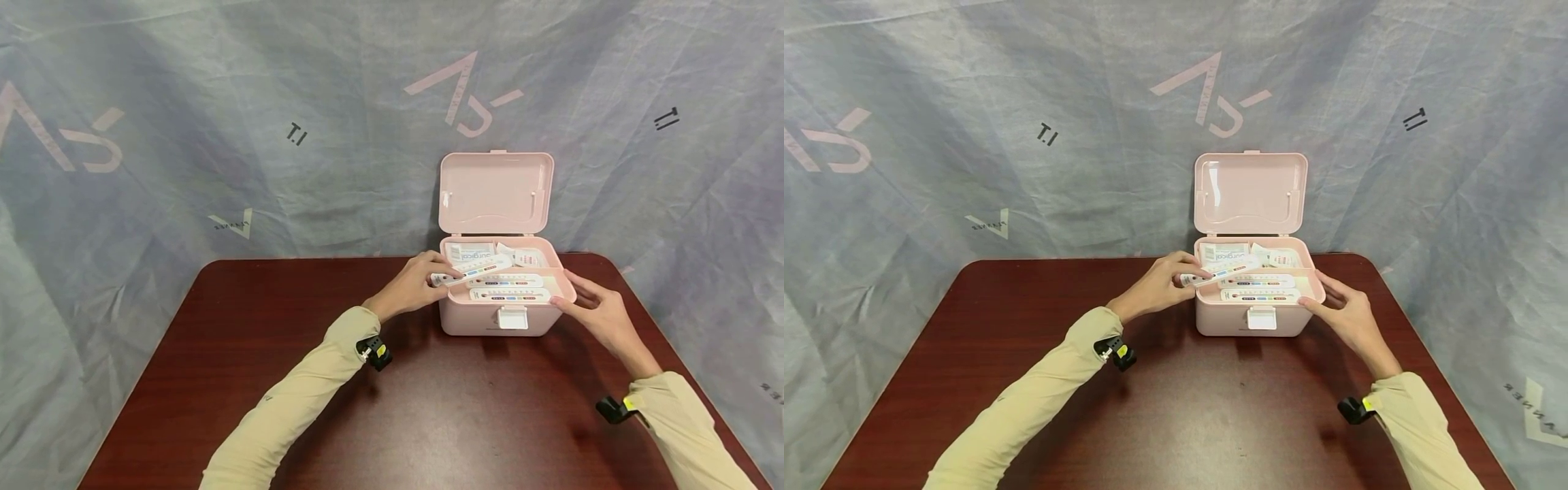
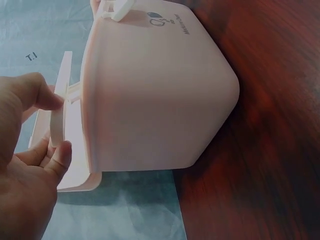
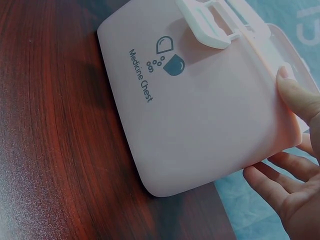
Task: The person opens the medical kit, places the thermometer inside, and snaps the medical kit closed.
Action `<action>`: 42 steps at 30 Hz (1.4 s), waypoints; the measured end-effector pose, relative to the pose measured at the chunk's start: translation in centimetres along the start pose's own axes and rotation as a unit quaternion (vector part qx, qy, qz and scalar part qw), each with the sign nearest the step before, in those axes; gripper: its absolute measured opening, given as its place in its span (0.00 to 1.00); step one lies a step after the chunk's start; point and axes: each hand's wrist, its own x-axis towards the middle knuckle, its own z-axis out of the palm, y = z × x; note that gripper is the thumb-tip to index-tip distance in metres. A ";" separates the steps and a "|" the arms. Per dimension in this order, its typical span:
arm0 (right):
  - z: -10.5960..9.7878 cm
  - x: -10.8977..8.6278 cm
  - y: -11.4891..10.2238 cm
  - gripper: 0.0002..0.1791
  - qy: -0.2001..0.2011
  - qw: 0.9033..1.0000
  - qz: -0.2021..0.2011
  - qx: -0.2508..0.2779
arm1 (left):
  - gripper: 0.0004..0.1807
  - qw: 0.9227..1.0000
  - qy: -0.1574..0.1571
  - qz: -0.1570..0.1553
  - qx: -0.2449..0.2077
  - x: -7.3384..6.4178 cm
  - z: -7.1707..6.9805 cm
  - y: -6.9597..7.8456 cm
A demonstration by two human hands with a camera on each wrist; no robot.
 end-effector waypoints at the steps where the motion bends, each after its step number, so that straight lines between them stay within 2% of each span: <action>1: 0.0 0.0 0.0 0.39 0.000 1.000 0.003 0.003 | 0.17 1.000 -0.001 0.002 0.001 0.1 0.0 0.0; 8: 0.0 0.0 -0.1 0.39 0.000 1.000 0.007 0.014 | 0.15 1.000 0.002 0.021 0.005 0.5 0.2 -0.1; 15: -0.1 0.2 -0.1 0.39 -0.006 1.000 0.009 0.022 | 0.14 1.000 0.007 0.026 -0.003 0.9 0.6 0.2; 30: 0.0 0.1 0.0 0.39 0.000 1.000 0.006 0.021 | 0.14 0.998 -0.020 0.054 -0.024 1.8 1.2 0.5; 42: 0.0 0.0 0.2 0.40 -0.001 1.000 0.002 0.001 | 0.14 0.997 -0.023 0.077 0.014 2.3 1.6 0.7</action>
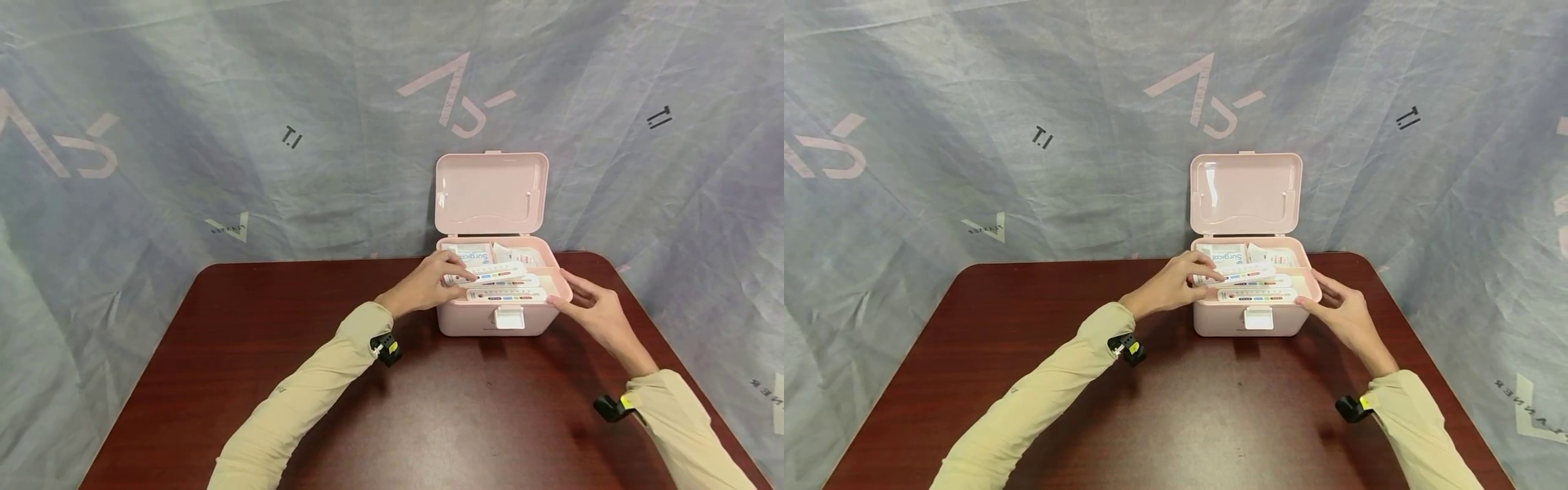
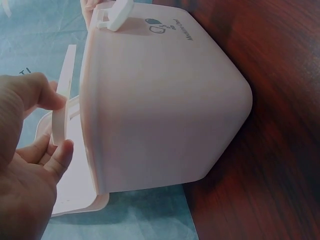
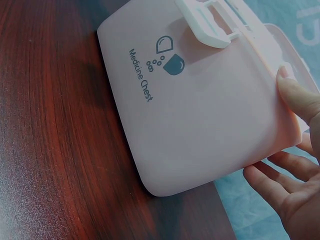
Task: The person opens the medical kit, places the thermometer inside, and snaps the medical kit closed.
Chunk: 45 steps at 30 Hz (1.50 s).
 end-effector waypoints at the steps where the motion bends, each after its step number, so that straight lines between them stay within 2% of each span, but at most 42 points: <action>1: 0.0 0.0 0.0 0.40 0.000 1.000 0.000 0.000 | 0.14 1.000 -0.001 0.001 0.002 0.1 0.0 0.0; 9: 0.0 0.0 0.1 0.39 0.005 1.000 -0.007 0.007 | 0.16 1.000 -0.012 0.003 0.025 0.5 0.2 0.2; 32: 0.1 0.0 0.3 0.39 0.004 1.000 -0.011 0.009 | 0.19 0.999 -0.031 -0.020 0.023 0.8 0.8 0.3; 45: 0.2 0.0 0.2 0.37 0.009 0.999 -0.017 0.033 | 0.18 0.999 -0.030 -0.011 0.034 1.4 1.5 0.2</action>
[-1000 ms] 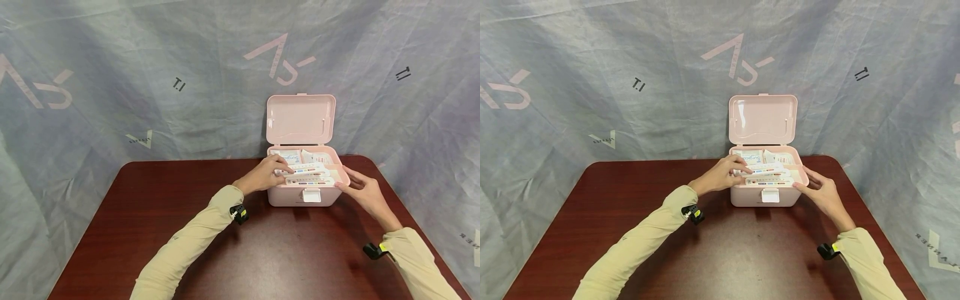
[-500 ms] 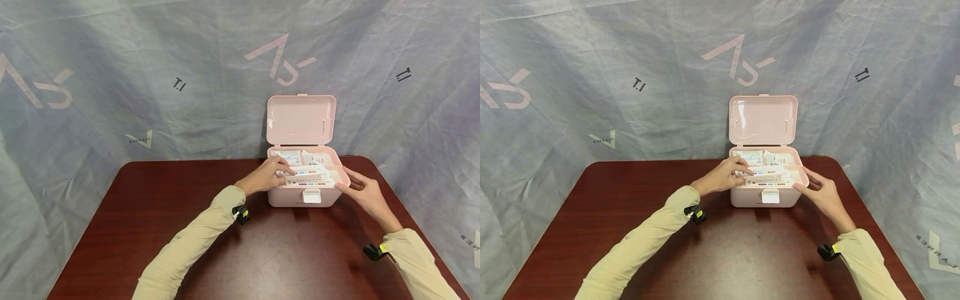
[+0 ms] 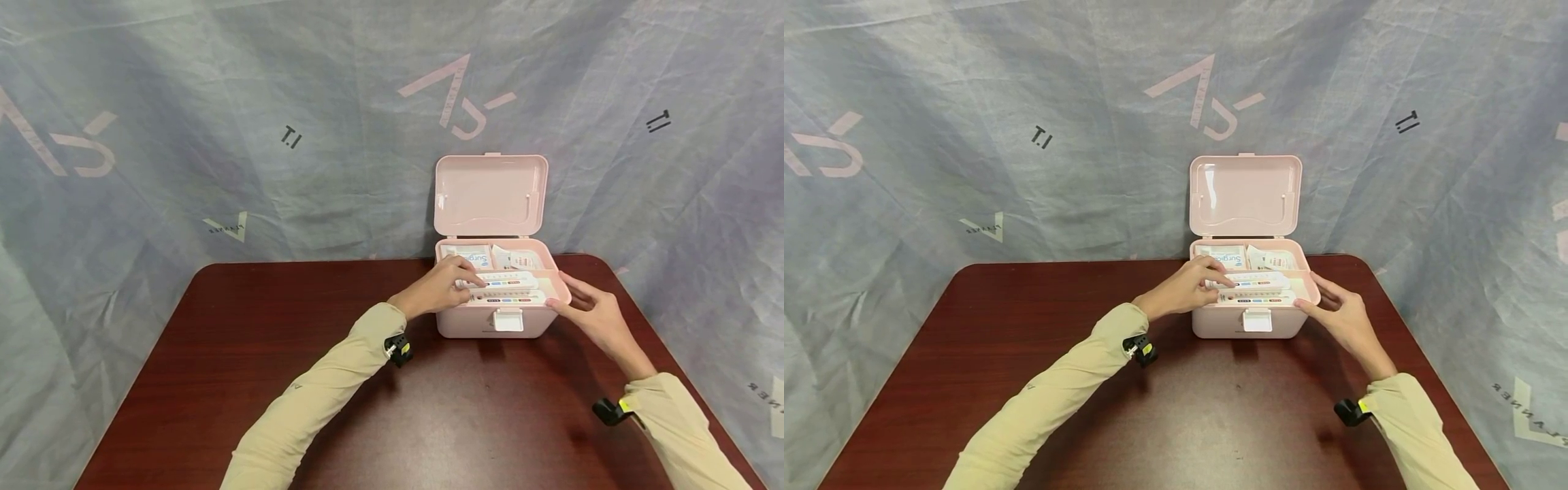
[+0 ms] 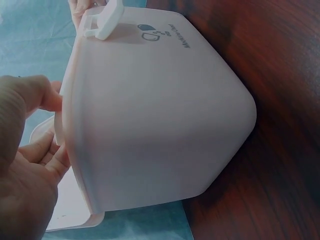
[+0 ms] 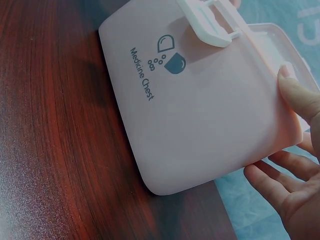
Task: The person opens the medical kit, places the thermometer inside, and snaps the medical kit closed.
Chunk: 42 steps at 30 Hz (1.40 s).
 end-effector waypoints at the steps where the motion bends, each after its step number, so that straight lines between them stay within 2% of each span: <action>1: 0.0 0.0 0.0 0.37 -0.001 1.000 -0.002 -0.002 | 0.18 1.000 0.001 0.000 0.000 0.0 0.1 0.0; 12: -0.1 0.1 0.1 0.39 -0.006 1.000 0.015 -0.010 | 0.17 1.000 -0.016 -0.008 -0.006 0.5 0.7 -0.1; 23: -0.1 0.1 0.1 0.38 -0.006 1.000 0.015 -0.006 | 0.16 1.000 -0.027 -0.015 0.000 1.0 1.1 0.4; 42: 0.0 0.0 0.2 0.38 0.001 1.000 0.010 -0.006 | 0.15 0.999 -0.028 -0.038 -0.004 1.0 1.4 0.3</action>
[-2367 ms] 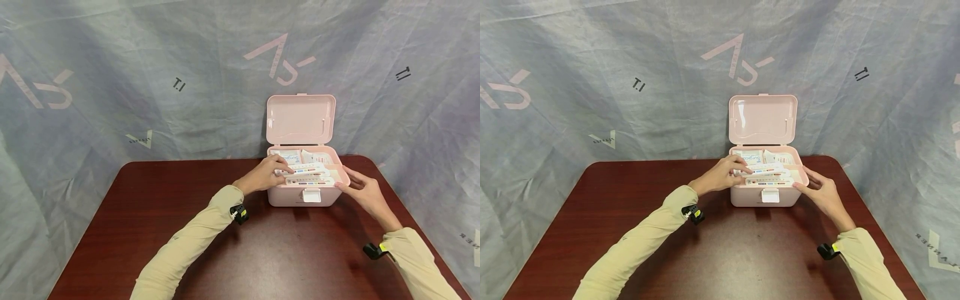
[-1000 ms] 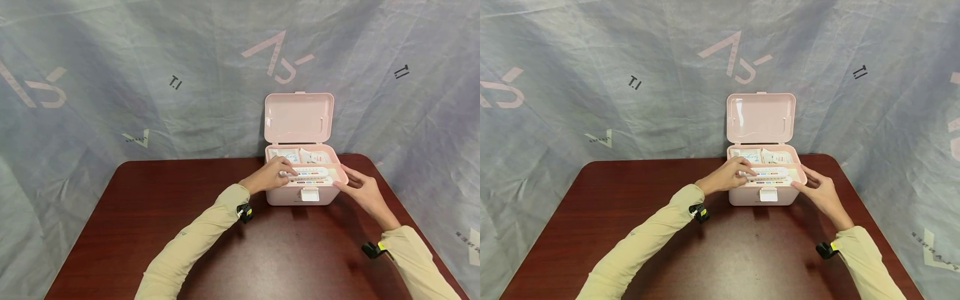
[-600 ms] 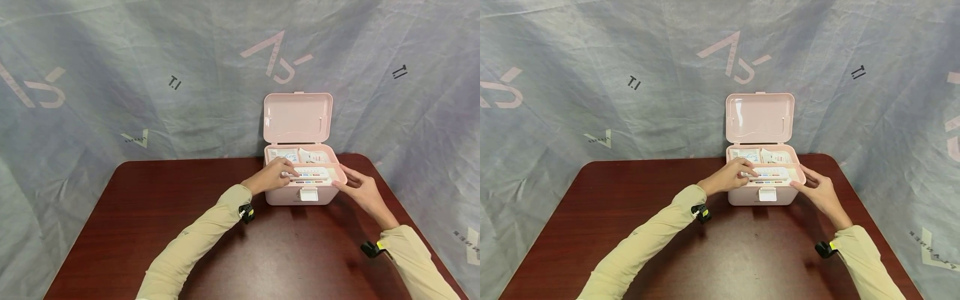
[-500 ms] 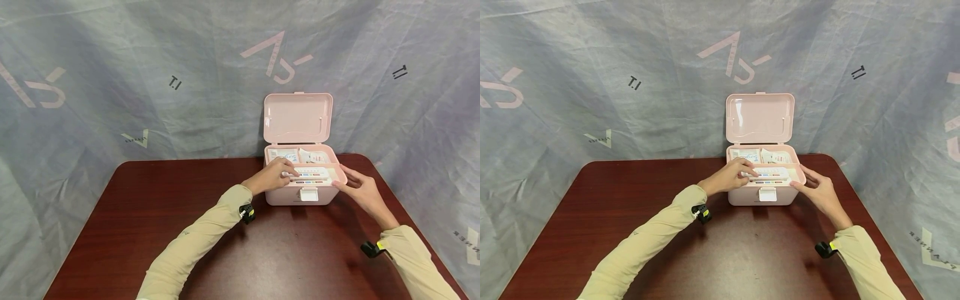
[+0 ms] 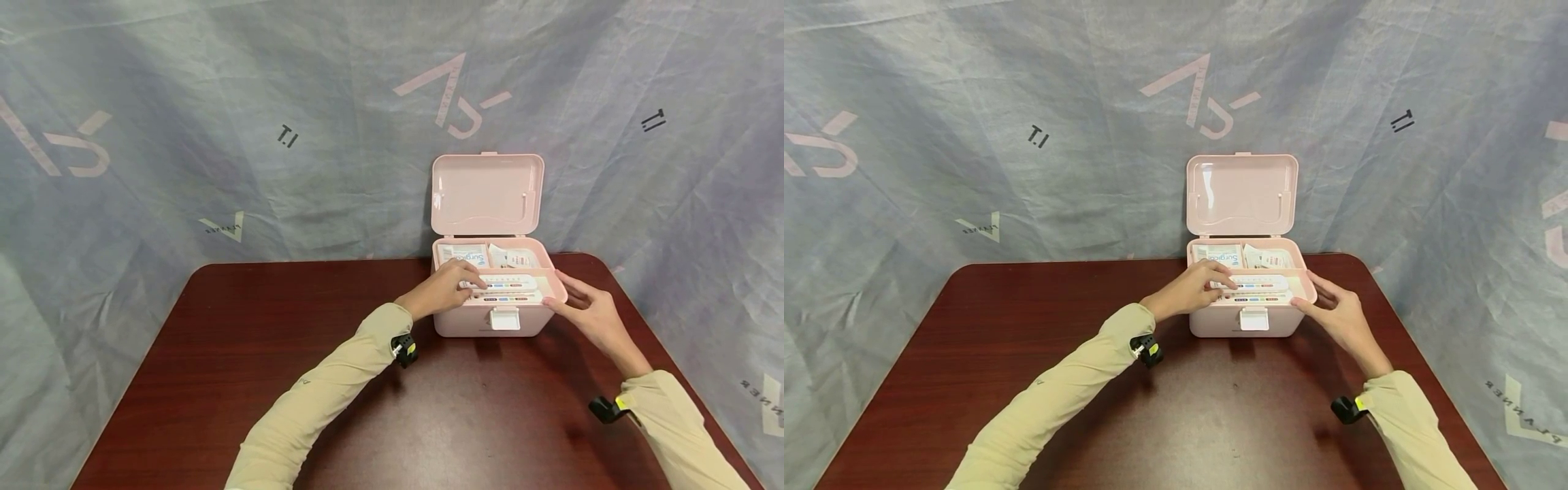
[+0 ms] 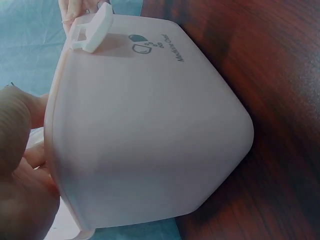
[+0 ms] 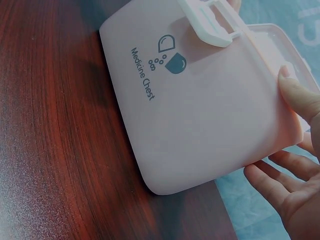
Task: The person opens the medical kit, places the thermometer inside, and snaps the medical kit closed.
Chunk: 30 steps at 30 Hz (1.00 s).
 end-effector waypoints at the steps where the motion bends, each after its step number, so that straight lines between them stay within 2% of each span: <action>1: 0.0 0.0 0.0 0.38 0.000 1.000 0.000 0.000 | 0.15 1.000 0.001 0.002 0.000 0.0 0.0 0.0; 7: -0.1 -0.1 -0.1 0.39 0.001 1.000 0.004 -0.005 | 0.15 1.000 0.007 0.011 0.007 0.1 0.1 0.1; 11: -0.1 -0.2 0.0 0.39 -0.001 1.000 0.000 -0.015 | 0.15 1.000 0.006 0.008 -0.005 0.1 0.1 0.2; 30: -0.2 -0.2 -0.5 0.39 -0.011 1.000 0.000 -0.002 | 0.12 1.000 0.019 0.004 -0.018 -0.1 -0.1 0.2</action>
